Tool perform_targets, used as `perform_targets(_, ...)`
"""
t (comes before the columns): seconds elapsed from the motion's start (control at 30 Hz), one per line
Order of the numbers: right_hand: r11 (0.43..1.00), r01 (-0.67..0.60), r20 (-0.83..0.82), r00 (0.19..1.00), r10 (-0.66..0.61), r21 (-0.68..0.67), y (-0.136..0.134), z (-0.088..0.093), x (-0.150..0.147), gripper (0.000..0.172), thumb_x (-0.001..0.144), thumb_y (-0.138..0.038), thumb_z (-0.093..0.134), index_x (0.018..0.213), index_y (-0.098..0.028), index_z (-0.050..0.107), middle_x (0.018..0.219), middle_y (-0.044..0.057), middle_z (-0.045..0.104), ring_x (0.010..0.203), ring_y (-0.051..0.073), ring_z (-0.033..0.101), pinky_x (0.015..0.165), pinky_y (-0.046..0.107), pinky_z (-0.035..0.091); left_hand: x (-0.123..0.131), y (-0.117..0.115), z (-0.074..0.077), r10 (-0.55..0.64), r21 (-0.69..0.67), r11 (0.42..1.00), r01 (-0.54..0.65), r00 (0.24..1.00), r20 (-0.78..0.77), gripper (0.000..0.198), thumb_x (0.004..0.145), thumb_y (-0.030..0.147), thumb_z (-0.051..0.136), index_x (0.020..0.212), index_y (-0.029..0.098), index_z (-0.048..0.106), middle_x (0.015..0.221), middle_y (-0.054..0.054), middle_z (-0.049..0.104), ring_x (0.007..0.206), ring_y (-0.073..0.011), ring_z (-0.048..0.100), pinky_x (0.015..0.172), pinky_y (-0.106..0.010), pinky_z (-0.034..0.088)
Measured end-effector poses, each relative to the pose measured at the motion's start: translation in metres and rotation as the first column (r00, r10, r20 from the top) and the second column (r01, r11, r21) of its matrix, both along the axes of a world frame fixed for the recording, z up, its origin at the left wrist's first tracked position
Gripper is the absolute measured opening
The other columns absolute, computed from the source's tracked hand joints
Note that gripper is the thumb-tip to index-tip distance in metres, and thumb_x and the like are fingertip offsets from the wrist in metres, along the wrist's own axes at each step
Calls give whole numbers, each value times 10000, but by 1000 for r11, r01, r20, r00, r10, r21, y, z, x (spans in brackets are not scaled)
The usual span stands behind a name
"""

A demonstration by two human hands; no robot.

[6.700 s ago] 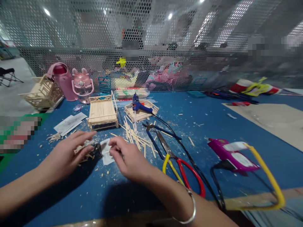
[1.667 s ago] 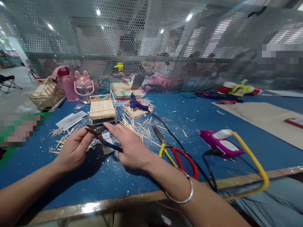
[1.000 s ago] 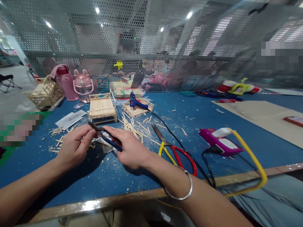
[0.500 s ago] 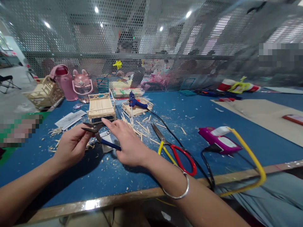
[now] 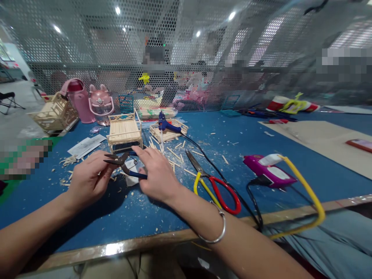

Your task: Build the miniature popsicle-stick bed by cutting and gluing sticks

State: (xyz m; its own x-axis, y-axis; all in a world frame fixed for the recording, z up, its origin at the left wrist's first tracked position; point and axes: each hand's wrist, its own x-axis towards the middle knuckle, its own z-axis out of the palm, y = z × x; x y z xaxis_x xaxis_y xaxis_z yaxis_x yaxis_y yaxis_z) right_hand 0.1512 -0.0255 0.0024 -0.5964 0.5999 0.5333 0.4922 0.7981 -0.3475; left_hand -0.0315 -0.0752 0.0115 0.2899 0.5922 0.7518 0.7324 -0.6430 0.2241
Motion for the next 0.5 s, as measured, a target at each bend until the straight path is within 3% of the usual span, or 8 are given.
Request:
perform_targets(0.17,996,-31,6,1000,30,81,0,1,3,544,652,-139,447,1193,-120,495,990,129,611,951,262,549,831,404,441,2,-5,1,-14,47,999,15,1000,-12,183,861,131,440,724,151,559,681,-65,606,680,-160,520,642,-279,432)
perform_targets(0.33,994,-96,-48,994,99,52,4,-3,7,526,573,-132,437,1085,-149,556,917,82,644,781,198,578,702,319,458,5,-9,2,0,24,1000,0,1000,1,220,877,174,415,714,163,563,642,-45,585,635,-153,506,599,-267,419)
perform_targets(0.43,992,-114,-86,990,108,-61,3,0,4,499,564,-121,447,1045,-160,574,831,47,637,691,164,543,649,286,431,5,-8,3,14,-21,1000,-13,999,42,243,879,191,411,689,165,560,630,-34,574,632,-149,507,597,-258,409)
perform_targets(0.5,962,-162,-110,984,141,-221,2,3,0,402,598,-118,452,971,-171,594,795,27,622,691,148,524,650,271,415,5,-7,4,36,-103,994,-23,992,122,259,882,199,411,665,166,549,616,-21,566,609,-136,501,582,-243,398)
